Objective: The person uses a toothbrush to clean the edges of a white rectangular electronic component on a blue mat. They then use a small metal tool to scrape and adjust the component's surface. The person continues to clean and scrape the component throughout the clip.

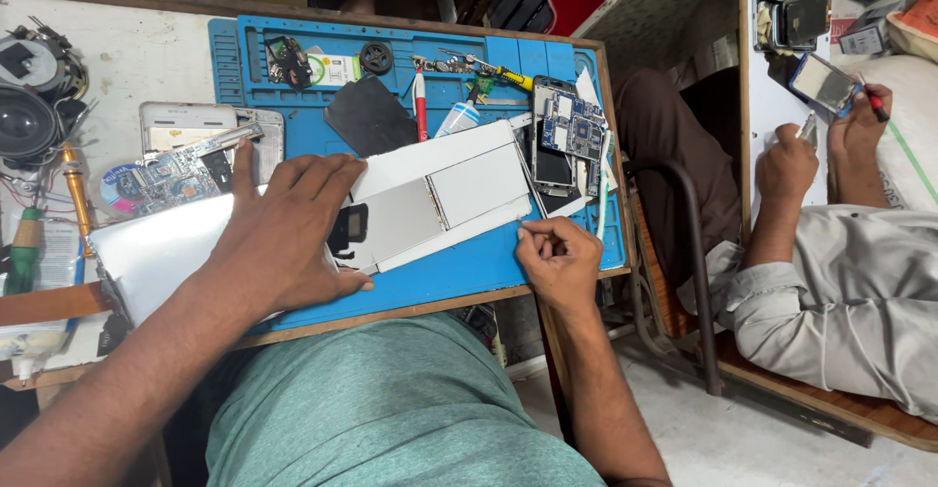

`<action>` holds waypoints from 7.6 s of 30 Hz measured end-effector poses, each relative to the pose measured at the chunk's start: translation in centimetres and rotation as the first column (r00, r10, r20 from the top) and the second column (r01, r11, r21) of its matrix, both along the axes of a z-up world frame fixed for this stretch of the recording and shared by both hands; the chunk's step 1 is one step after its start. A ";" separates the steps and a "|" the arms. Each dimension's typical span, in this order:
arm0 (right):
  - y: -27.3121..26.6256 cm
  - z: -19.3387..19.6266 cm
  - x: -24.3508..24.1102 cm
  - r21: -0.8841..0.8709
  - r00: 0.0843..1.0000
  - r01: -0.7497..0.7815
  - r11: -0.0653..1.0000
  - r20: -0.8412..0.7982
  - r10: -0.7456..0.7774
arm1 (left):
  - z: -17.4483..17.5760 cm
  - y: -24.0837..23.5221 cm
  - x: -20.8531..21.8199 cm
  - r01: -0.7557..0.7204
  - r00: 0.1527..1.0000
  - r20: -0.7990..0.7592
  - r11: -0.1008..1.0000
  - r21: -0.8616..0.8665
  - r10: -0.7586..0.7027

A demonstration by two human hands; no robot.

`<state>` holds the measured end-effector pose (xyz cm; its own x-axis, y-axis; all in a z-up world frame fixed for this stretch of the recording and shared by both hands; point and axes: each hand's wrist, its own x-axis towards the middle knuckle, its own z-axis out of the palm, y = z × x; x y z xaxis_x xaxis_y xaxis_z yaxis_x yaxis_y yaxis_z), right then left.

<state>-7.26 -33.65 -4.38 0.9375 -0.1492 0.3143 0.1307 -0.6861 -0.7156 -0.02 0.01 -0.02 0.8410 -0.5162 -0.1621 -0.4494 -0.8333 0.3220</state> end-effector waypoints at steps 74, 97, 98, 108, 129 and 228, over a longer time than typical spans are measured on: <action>6.2 -3.0 -2.5 -0.004 0.905 -0.289 0.957 0.325 0.274 | 1.2 -1.7 -3.4 0.123 0.992 0.039 0.828 -0.547 -0.121; 6.9 -3.5 -2.7 0.012 0.885 -0.428 0.904 0.209 0.416 | 1.8 -2.2 -4.4 0.193 0.970 -0.029 0.836 -0.513 -0.242; 6.9 -3.3 -2.7 0.039 0.903 -0.411 0.911 0.159 0.400 | 1.9 -2.1 -4.4 0.193 0.970 -0.031 0.838 -0.511 -0.242; 7.6 -1.0 -2.3 0.132 0.860 -0.509 0.851 0.110 0.498 | 0.2 -1.9 -3.9 0.205 0.976 0.038 0.835 -0.510 -0.216; 6.3 0.8 -3.1 0.361 0.856 -0.488 0.795 0.016 0.517 | -12.2 -0.9 1.7 0.076 0.996 0.057 0.973 -0.218 -0.065; 10.9 1.7 4.8 -0.248 0.970 -0.005 0.969 0.235 0.065 | -1.0 -1.5 -2.1 -0.026 0.984 0.173 0.998 -0.063 0.036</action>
